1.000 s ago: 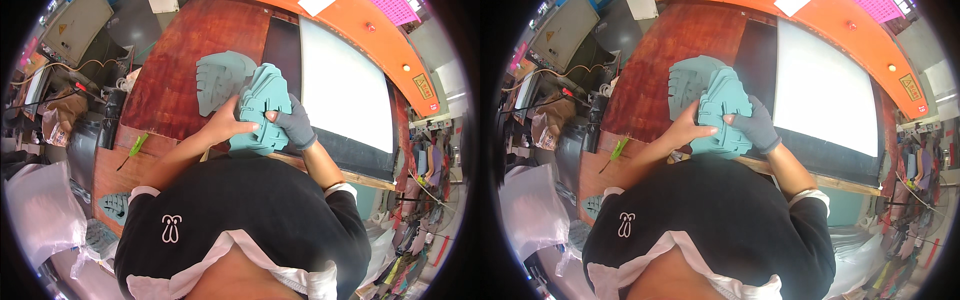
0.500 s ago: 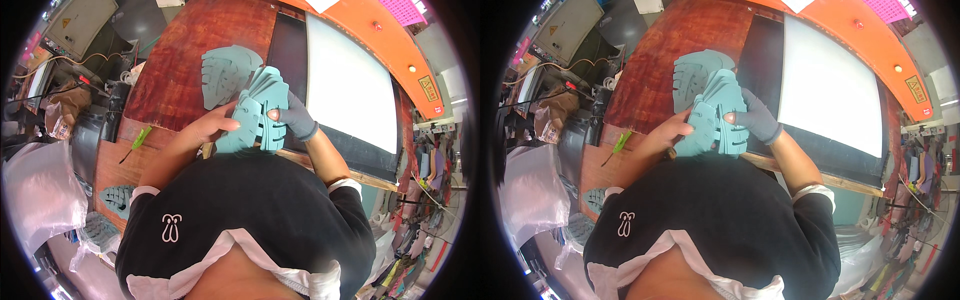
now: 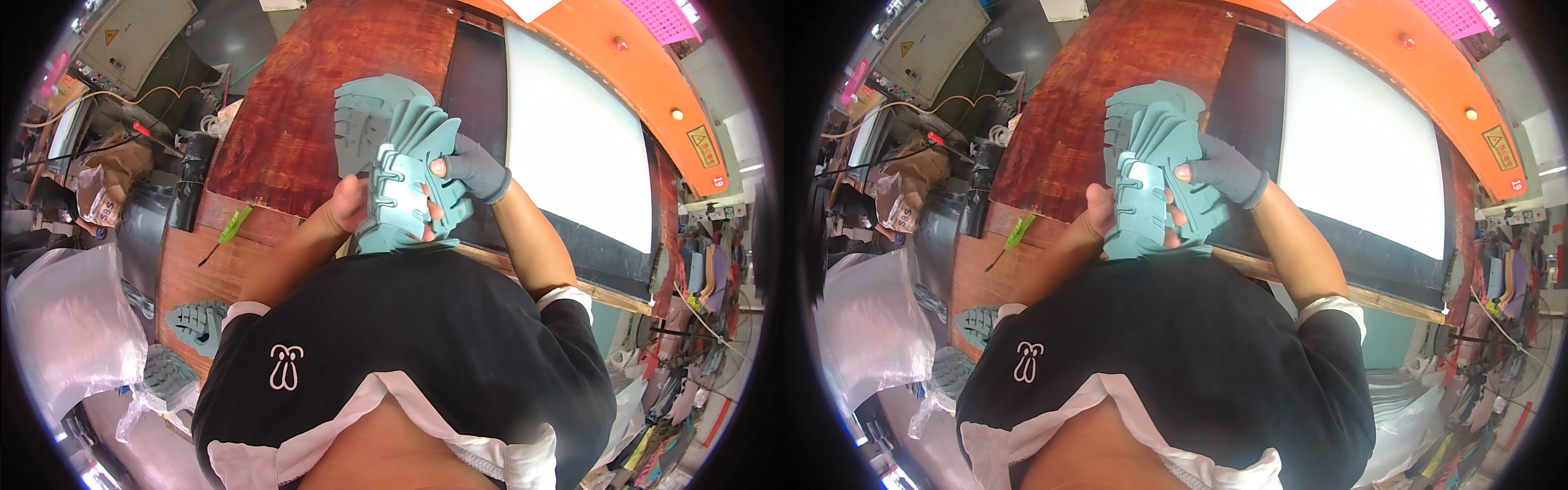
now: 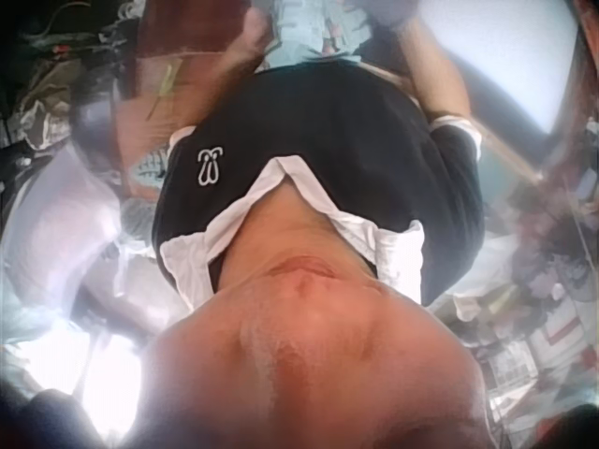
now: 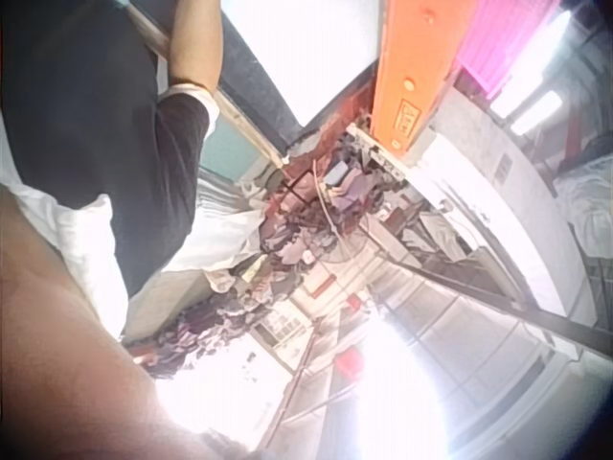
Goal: The person repeatedly picks up light-blue foam cutouts from a workbench, aligns them into neat stacks, and places the stacks on the floor. The person also uses a green spray bottle to mist the workbench surface and wipes it with a cloth between handling the cutouts.
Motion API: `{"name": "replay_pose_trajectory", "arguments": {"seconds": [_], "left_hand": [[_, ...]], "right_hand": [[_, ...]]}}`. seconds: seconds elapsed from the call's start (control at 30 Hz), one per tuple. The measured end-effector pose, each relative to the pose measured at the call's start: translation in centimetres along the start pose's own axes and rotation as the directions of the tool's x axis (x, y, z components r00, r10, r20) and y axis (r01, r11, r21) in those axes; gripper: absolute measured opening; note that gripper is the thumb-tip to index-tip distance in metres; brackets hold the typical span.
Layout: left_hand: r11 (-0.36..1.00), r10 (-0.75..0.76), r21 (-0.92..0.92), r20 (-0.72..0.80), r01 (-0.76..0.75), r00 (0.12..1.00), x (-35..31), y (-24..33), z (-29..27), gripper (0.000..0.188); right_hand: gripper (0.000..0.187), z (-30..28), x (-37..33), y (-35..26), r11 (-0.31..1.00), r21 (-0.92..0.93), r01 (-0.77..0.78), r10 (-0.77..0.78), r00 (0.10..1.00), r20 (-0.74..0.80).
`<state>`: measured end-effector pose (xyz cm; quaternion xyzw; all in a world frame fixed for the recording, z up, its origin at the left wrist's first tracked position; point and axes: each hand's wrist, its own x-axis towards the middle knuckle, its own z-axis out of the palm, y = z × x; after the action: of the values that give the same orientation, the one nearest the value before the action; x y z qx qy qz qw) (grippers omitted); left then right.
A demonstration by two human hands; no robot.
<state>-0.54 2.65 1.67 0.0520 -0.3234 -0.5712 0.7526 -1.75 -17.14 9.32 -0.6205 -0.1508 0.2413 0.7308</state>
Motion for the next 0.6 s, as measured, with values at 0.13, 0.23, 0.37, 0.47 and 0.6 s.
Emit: {"name": "replay_pose_trajectory", "arguments": {"seconds": [0.13,0.23,0.37,0.47,0.6], "left_hand": [[0.997,0.079,0.028,-0.069,-0.078,0.994,0.3,0.7,0.3,0.084],[0.97,0.14,0.234,-0.292,-0.072,0.946,0.5,1.5,1.6,0.074],[0.895,0.121,0.446,-0.277,0.016,0.953,1.9,1.3,3.3,0.071],[0.924,0.116,0.384,-0.265,-0.006,0.957,2.1,1.0,3.7,0.067],[0.975,0.219,-0.001,-0.154,-0.221,0.964,1.7,0.8,2.5,0.065]], "right_hand": [[0.063,0.1,-0.1,-0.5,0.933,-0.347,0.09,-0.185,0.951,-0.25],[0.074,0.7,-0.9,-1.0,0.898,-0.39,0.204,-0.383,0.799,-0.464],[0.08,2.1,-0.5,-1.3,0.937,-0.291,0.192,-0.313,0.831,-0.46],[0.075,3.6,-0.4,-1.4,0.949,-0.145,0.282,-0.316,0.824,-0.47],[0.069,5.1,-0.6,-1.0,0.919,-0.102,0.381,-0.379,0.781,-0.497]]}}
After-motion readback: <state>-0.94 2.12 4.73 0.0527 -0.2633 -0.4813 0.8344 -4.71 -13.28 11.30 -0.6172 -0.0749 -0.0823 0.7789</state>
